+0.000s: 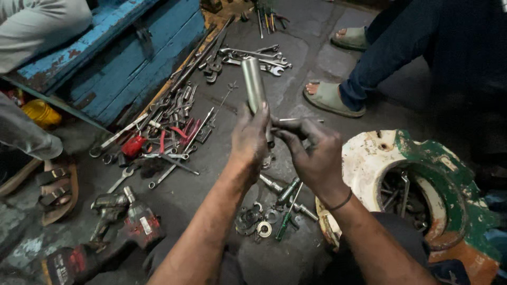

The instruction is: The person assembles small metal components into a cylindrical housing using a wrench and other hand tools. They repeatedly tighten and adjust the parts while seated on the floor among scattered tools.

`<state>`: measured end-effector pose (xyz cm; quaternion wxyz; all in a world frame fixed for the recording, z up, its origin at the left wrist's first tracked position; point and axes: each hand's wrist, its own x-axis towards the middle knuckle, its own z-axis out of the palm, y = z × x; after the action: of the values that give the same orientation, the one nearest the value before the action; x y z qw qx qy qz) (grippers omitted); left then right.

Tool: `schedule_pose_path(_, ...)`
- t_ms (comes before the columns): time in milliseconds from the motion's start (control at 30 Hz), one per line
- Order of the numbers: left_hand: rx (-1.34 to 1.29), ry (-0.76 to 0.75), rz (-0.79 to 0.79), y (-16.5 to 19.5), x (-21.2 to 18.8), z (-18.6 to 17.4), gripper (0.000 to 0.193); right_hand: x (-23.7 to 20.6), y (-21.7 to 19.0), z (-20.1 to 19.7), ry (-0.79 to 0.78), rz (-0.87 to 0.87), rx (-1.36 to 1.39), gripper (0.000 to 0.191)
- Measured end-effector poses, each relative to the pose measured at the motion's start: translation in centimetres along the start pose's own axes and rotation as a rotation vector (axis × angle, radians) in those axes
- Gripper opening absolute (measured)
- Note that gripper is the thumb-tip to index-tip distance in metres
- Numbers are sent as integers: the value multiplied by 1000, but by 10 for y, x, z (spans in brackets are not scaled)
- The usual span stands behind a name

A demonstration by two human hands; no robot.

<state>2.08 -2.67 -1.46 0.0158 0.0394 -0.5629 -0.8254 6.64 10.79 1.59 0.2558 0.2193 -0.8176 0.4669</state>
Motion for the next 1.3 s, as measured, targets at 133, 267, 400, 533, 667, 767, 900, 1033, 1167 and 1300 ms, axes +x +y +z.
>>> schedule_pose_path(133, -6, 20, -92, 5, -5, 2, 21, 2, 1, 2, 7, 36, 50, 16)
schedule_pose_path(267, 152, 78, -164, 14, -5, 5, 25, 5, -1, 6, 46, 100, -75, 16)
schedule_pose_path(400, 235, 85, -22, 14, -11, 5, 24, 2, -3, 6, 26, 70, -55, 15)
schedule_pose_path(533, 209, 48, -14, 10, -13, 3, 23, -1, -4, -2, 74, -149, -201, 25)
schedule_pose_path(667, 110, 82, -109, 8, -11, 0, 23, 2, -4, -8, 1, 30, -86, 15)
schedule_pose_path(767, 85, 37, -153, 10, -4, -6, 16, 5, 1, -11, -29, 195, 48, 17)
schedule_pose_path(900, 230, -76, -34, 10, 3, -13, 20, 9, 18, -10, -25, 245, 87, 16)
schedule_pose_path(1033, -145, -99, -277, 10, 3, -12, 34, 11, 38, -9, -103, 446, 331, 19)
schedule_pose_path(1167, -114, -10, -261, 8, 4, -9, 36, 4, 44, 0, -60, 605, 438, 21)
schedule_pose_path(1300, -205, -16, -306, -1, 7, -15, 26, 0, 40, 6, -60, 602, 454, 24)
